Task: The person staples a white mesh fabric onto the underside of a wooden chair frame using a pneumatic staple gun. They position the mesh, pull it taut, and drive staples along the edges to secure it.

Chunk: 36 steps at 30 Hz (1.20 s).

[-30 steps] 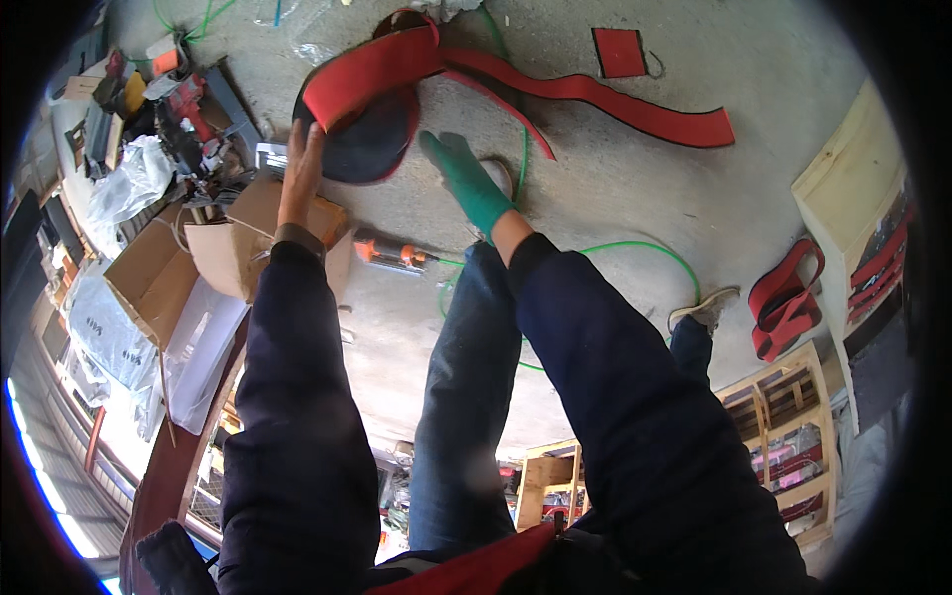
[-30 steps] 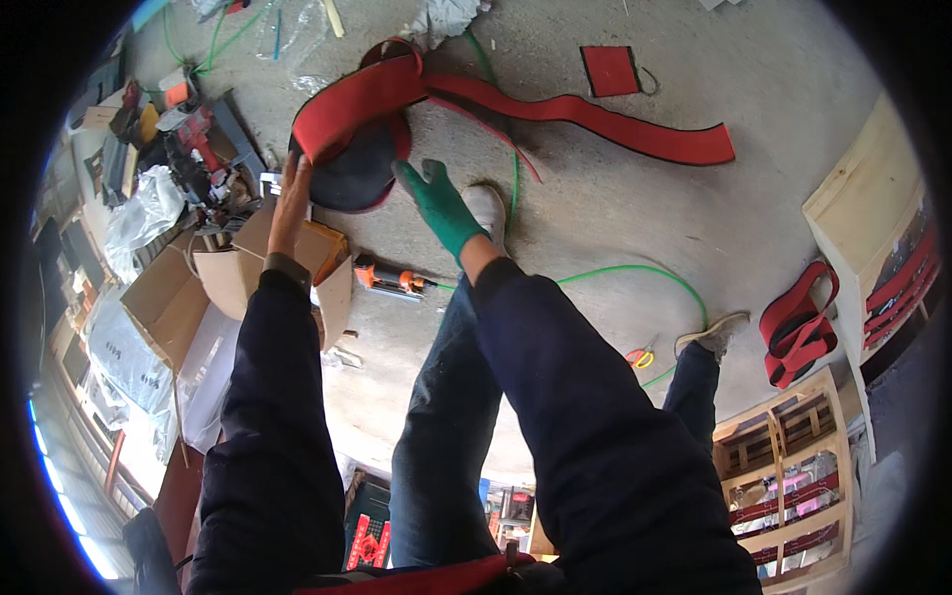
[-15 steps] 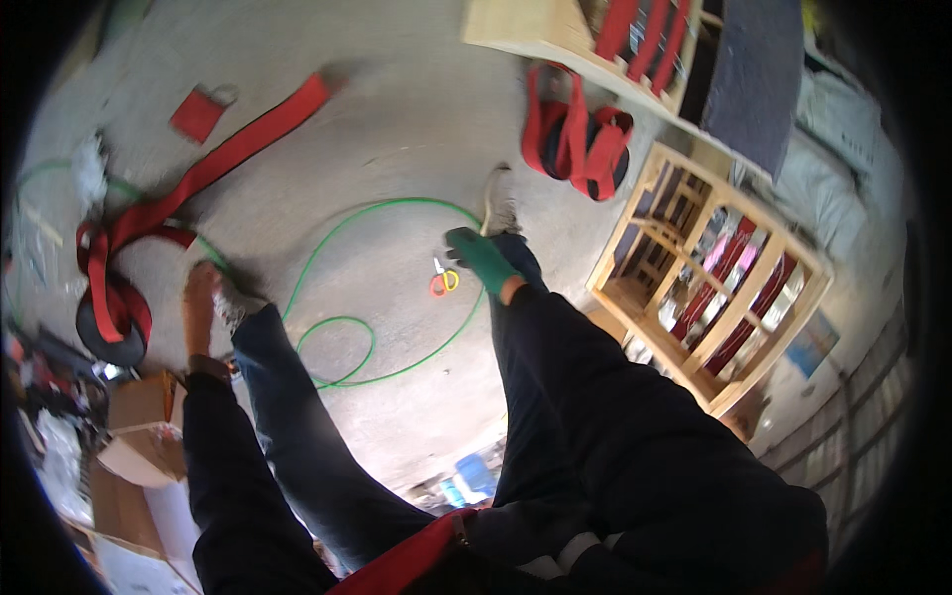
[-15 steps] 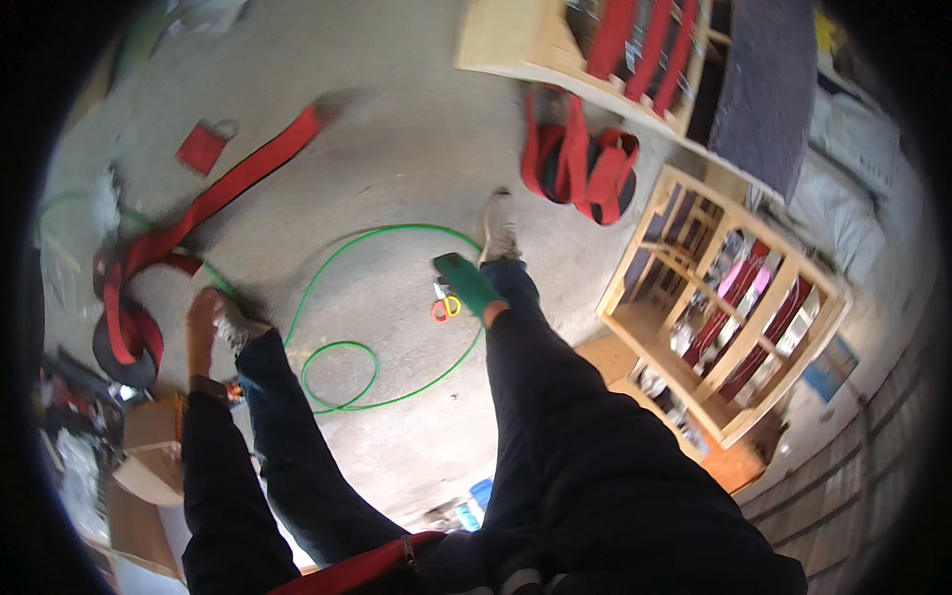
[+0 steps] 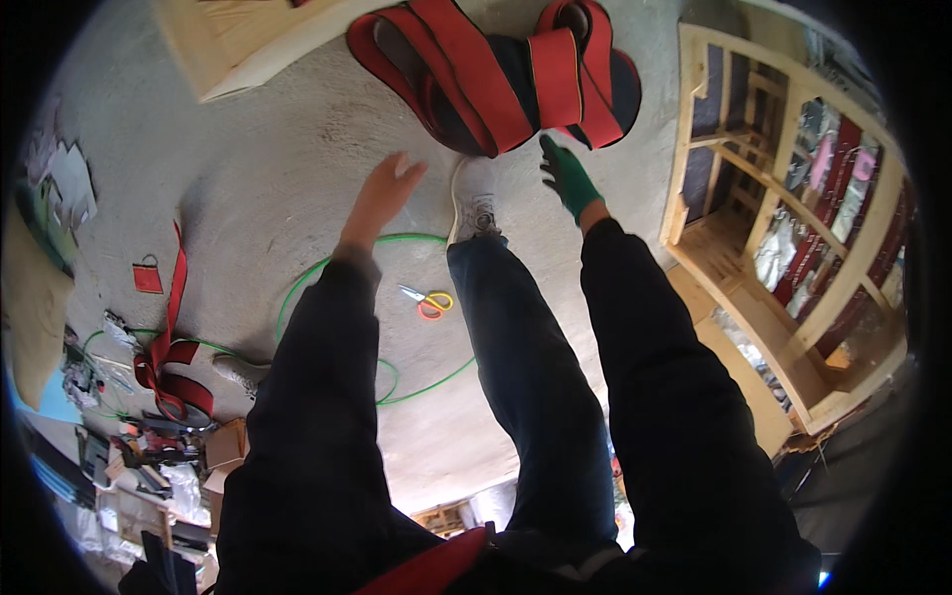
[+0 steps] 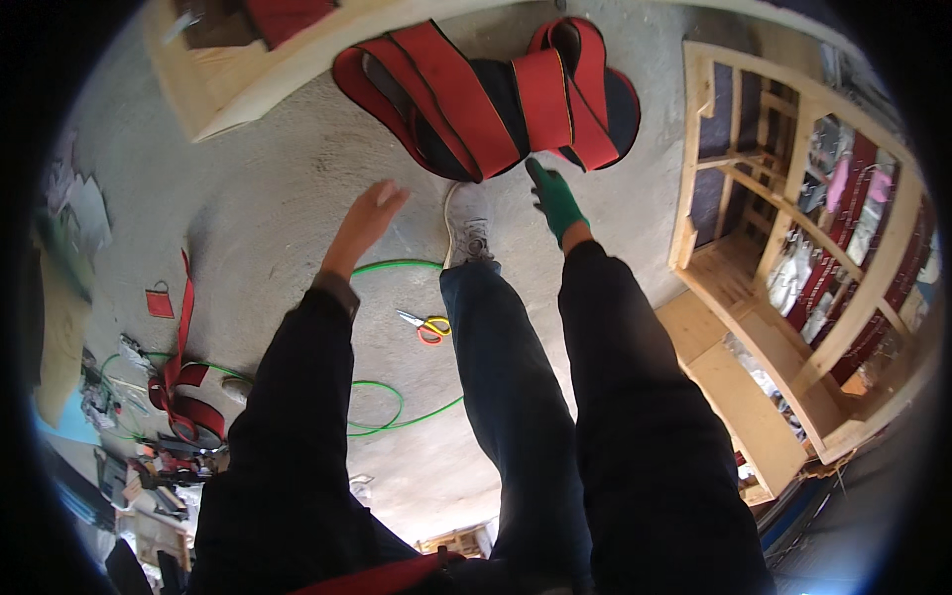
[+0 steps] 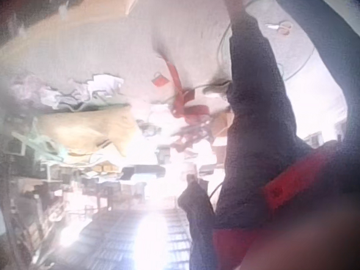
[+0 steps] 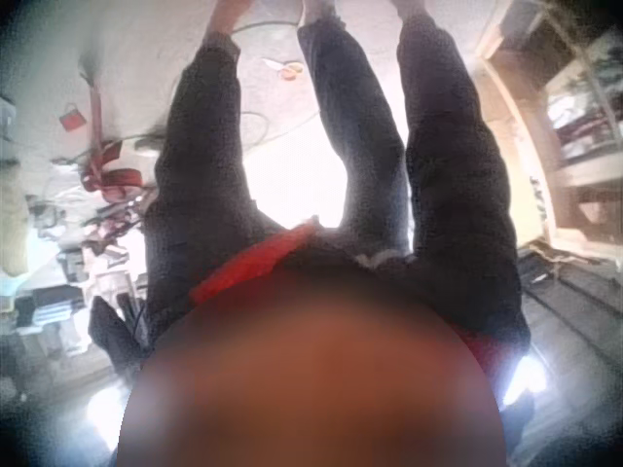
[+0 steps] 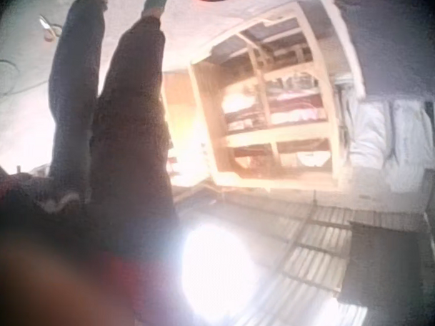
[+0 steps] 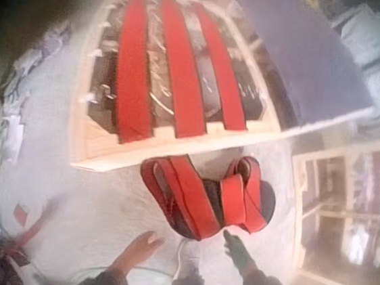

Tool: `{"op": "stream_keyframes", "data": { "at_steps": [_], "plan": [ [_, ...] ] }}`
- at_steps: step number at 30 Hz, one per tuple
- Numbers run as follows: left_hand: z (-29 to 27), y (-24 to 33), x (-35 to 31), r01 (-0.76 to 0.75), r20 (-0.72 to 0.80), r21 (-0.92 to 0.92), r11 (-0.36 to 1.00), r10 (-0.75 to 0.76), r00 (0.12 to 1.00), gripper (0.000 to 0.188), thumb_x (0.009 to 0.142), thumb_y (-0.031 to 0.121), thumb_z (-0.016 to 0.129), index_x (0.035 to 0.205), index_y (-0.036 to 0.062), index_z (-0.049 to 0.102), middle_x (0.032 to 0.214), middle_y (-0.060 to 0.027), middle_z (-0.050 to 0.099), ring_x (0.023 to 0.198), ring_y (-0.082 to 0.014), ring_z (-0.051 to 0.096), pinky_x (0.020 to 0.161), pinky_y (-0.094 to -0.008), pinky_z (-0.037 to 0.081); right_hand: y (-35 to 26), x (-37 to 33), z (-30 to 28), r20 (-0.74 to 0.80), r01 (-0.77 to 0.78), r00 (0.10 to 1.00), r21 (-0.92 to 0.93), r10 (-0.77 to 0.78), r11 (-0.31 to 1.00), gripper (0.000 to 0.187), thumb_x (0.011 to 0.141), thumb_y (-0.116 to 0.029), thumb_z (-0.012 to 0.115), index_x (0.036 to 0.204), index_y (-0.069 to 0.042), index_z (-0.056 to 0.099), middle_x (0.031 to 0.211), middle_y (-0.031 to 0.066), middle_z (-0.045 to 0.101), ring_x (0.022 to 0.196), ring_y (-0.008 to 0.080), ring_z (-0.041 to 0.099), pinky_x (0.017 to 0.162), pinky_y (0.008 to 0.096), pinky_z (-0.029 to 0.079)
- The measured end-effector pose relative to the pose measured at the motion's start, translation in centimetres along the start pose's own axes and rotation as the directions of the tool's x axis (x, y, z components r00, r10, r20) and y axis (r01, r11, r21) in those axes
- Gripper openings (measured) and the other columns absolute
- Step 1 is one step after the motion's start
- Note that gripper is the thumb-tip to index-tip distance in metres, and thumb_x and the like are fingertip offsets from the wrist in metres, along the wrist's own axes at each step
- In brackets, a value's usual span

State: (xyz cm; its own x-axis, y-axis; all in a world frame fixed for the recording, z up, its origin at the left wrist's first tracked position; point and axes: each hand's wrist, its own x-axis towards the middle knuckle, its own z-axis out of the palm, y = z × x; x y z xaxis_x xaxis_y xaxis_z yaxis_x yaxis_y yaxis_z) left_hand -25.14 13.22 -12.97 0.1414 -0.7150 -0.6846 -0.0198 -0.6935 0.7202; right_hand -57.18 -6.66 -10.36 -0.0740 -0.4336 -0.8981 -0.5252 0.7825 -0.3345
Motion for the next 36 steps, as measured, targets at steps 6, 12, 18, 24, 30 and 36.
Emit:
{"op": "stream_keyframes", "data": {
  "at_steps": [6, 12, 18, 24, 30, 36],
  "plan": [
    [1.7, 8.0, 9.6, 0.042, -0.019, -0.307, 0.951, -0.05, 0.999, 0.094, 0.087, 0.061, 0.078, 0.151, -0.0011, 0.049, 0.15, -0.0165, 0.06, 0.137, -0.0312, 0.057, 0.111, -0.0446, 0.045, -4.4, 6.9, 4.5, 0.025, 0.405, 0.866, 0.55, -0.499, 0.73, 0.064, 0.1, -0.024, 0.072, 0.158, -0.016, 0.045, 0.151, 0.0046, 0.055, 0.142, 0.0204, 0.049, 0.117, 0.0391, 0.041],
    [3.2, 8.2, 13.0, -0.207, -0.105, -0.355, 0.912, 0.181, 0.978, 0.095, 0.079, 0.043, 0.092, 0.149, -0.003, 0.048, 0.14, -0.0183, 0.064, 0.127, -0.0319, 0.064, 0.107, -0.0437, 0.053, -4.5, 7.6, 4.7, 0.104, 0.328, 0.866, 0.62, -0.489, 0.713, 0.062, 0.1, -0.026, 0.074, 0.155, -0.015, 0.049, 0.149, 0.0025, 0.056, 0.138, 0.0182, 0.052, 0.118, 0.0375, 0.041],
    [-0.7, 1.5, 1.7, -0.171, -0.463, -0.236, 0.957, 0.044, 0.885, 0.118, 0.067, 0.051, 0.097, 0.156, -0.0013, 0.04, 0.149, -0.0262, 0.052, 0.139, -0.0371, 0.053, 0.115, -0.0441, 0.045, -1.8, 1.5, 10.1, 0.365, 0.183, 0.874, 0.363, -0.32, 0.914, 0.055, 0.111, -0.035, 0.051, 0.159, -0.009, 0.043, 0.157, 0.0092, 0.051, 0.146, 0.0235, 0.046, 0.124, 0.0407, 0.036],
    [-9.9, -5.7, -16.2, -0.241, -0.529, -0.662, 0.71, -0.214, 0.821, 0.095, 0.084, 0.031, 0.09, 0.156, -0.0025, 0.037, 0.143, -0.0195, 0.057, 0.132, -0.0263, 0.056, 0.112, -0.037, 0.046, 2.5, -7.4, 25.6, 0.39, 0.254, 0.877, 0.12, -0.28, 0.96, 0.065, 0.107, -0.033, 0.061, 0.16, -0.002, 0.04, 0.161, 0.0078, 0.045, 0.149, 0.0194, 0.042, 0.125, 0.039, 0.031],
    [-22.9, -16.8, -35.3, -0.262, -0.565, -0.769, 0.583, -0.428, 0.706, 0.088, 0.094, 0.03, 0.082, 0.159, -0.0024, 0.033, 0.144, -0.016, 0.056, 0.131, -0.0225, 0.054, 0.113, -0.0334, 0.044, 9.5, -21.4, 47.3, 0.619, 0.227, 0.763, 0.014, -0.186, 0.974, 0.076, 0.105, -0.039, 0.064, 0.162, -0.001, 0.032, 0.161, 0.007, 0.044, 0.147, 0.0183, 0.042, 0.123, 0.0357, 0.03],
    [-33.6, -28.7, -55.2, -0.258, -0.693, -0.703, 0.663, -0.555, 0.461, 0.085, 0.101, 0.044, 0.071, 0.16, -0.004, 0.033, 0.154, -0.0182, 0.047, 0.143, -0.0251, 0.045, 0.12, -0.0351, 0.034, 17.3, -37.9, 67.6, 0.811, 0.373, 0.553, -0.036, -0.191, 0.927, 0.057, 0.106, -0.043, 0.062, 0.148, -0.008, 0.047, 0.135, 0.0021, 0.055, 0.123, 0.0132, 0.052, 0.108, 0.03, 0.041]
  ]
}}
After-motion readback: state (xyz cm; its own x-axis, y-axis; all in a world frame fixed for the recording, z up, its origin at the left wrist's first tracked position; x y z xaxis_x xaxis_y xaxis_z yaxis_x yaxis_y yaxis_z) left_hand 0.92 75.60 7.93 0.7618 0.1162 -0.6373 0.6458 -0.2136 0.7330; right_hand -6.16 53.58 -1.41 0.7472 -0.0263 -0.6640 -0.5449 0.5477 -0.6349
